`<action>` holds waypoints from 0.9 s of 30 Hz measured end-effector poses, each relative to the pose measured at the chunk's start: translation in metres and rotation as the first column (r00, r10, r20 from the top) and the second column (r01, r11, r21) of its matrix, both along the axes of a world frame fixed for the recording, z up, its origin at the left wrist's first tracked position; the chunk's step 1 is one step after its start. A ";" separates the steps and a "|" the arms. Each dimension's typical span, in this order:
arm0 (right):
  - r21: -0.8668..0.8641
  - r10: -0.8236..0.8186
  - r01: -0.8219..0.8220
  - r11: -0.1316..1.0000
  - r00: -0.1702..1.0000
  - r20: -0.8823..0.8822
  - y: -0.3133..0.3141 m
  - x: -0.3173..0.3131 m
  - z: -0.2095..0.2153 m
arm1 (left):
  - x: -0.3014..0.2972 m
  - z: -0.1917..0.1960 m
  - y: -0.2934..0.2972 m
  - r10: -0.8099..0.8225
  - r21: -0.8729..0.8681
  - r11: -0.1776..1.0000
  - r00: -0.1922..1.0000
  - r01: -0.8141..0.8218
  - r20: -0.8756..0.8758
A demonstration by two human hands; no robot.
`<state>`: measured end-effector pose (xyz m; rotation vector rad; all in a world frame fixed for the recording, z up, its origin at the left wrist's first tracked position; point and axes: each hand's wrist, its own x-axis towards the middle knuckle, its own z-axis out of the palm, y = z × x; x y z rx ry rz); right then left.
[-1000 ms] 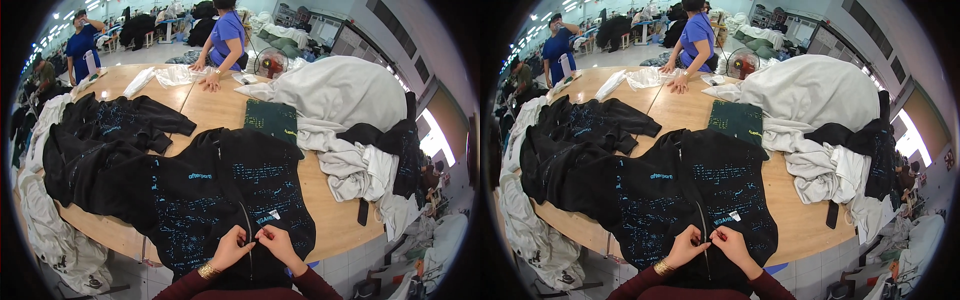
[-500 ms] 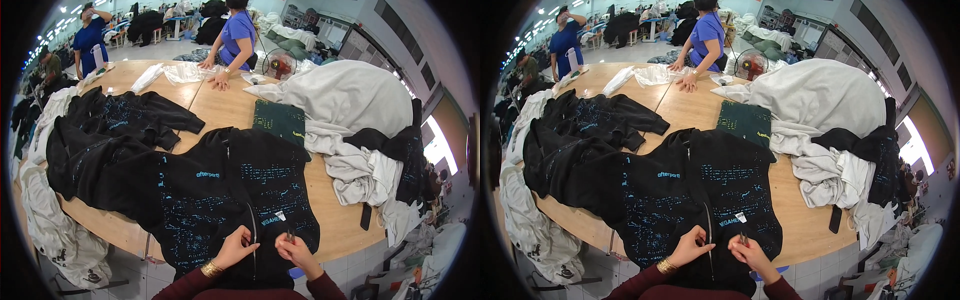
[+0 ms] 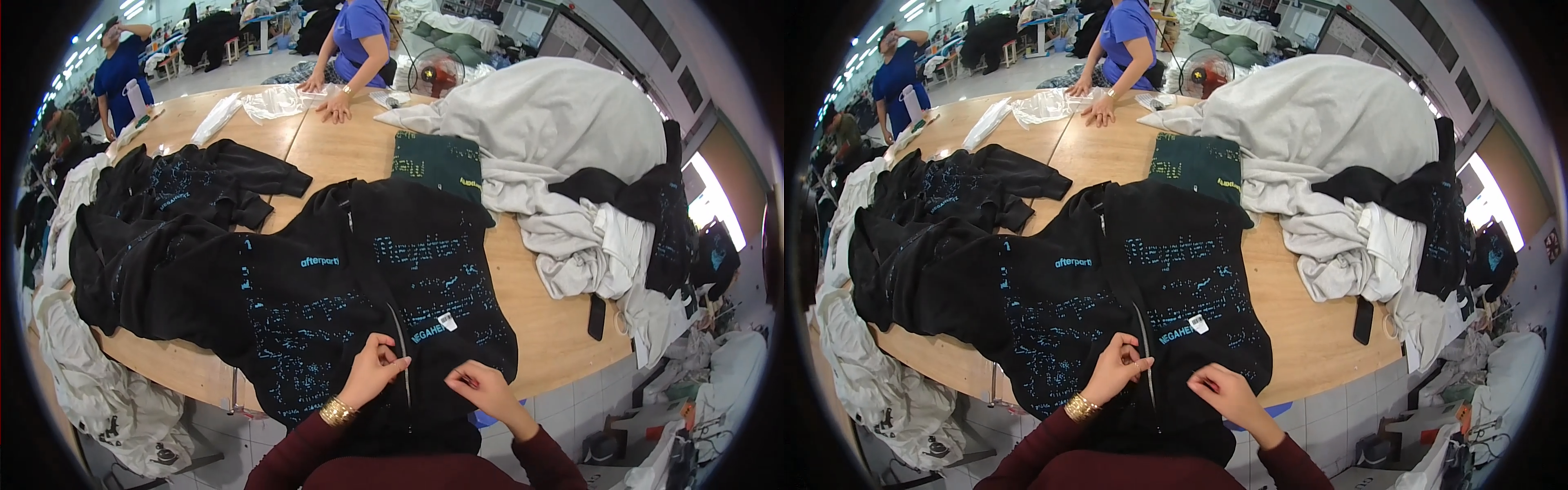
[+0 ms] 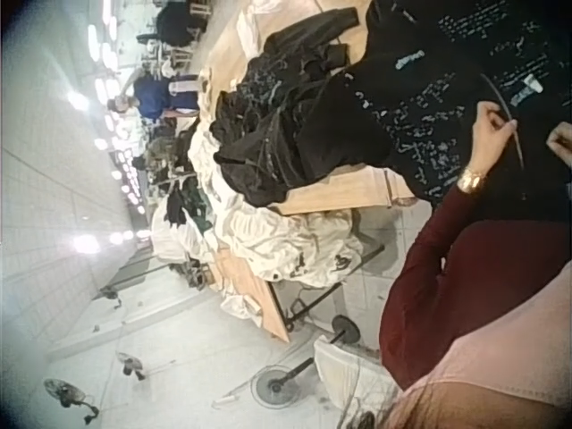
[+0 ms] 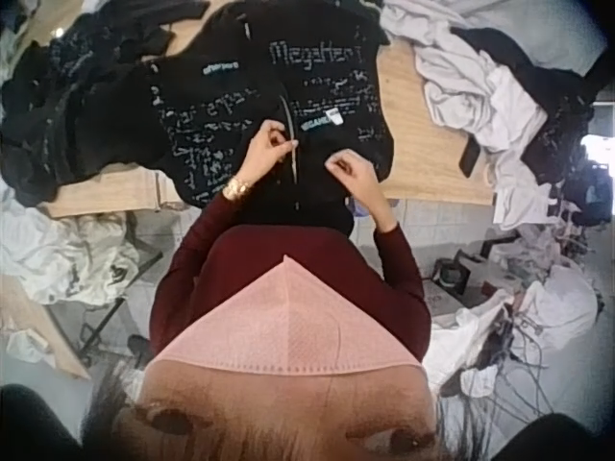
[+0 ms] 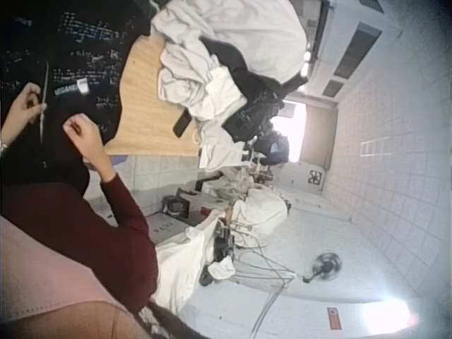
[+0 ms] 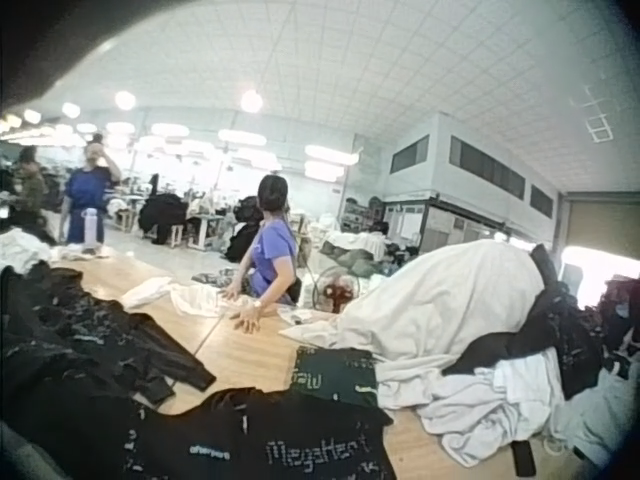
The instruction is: Trim excess thread or adjust zipper stoppers on black hoodies using small snips in a factory setting.
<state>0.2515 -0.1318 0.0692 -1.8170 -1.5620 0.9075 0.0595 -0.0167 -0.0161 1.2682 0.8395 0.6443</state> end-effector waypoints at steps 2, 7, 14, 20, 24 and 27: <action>0.110 -0.012 0.010 0.994 1.000 0.012 0.015 -0.014 -0.007 | -0.004 -0.001 0.003 -0.035 0.037 0.999 0.999 0.035 0.011; 0.214 -0.151 0.169 0.962 0.984 -0.099 0.062 -0.037 -0.032 | -0.009 -0.003 0.003 0.027 -0.103 0.995 0.991 -0.014 0.128; 0.052 -0.187 0.208 0.977 0.944 -0.273 0.076 -0.041 -0.042 | -0.010 0.009 0.009 0.130 -0.379 0.925 0.965 -0.035 0.228; 0.116 -0.106 0.119 0.986 0.988 -0.111 0.070 -0.040 -0.036 | -0.012 0.002 0.007 0.147 -0.334 0.941 0.953 -0.052 0.264; 0.267 -0.013 -0.058 0.962 0.967 0.256 0.070 -0.042 -0.021 | -0.016 0.002 0.004 0.150 -0.340 0.939 0.945 -0.045 0.291; 0.267 0.028 -0.131 0.955 0.934 0.357 0.069 -0.041 -0.019 | -0.016 0.003 0.006 0.149 -0.333 0.942 0.944 -0.045 0.293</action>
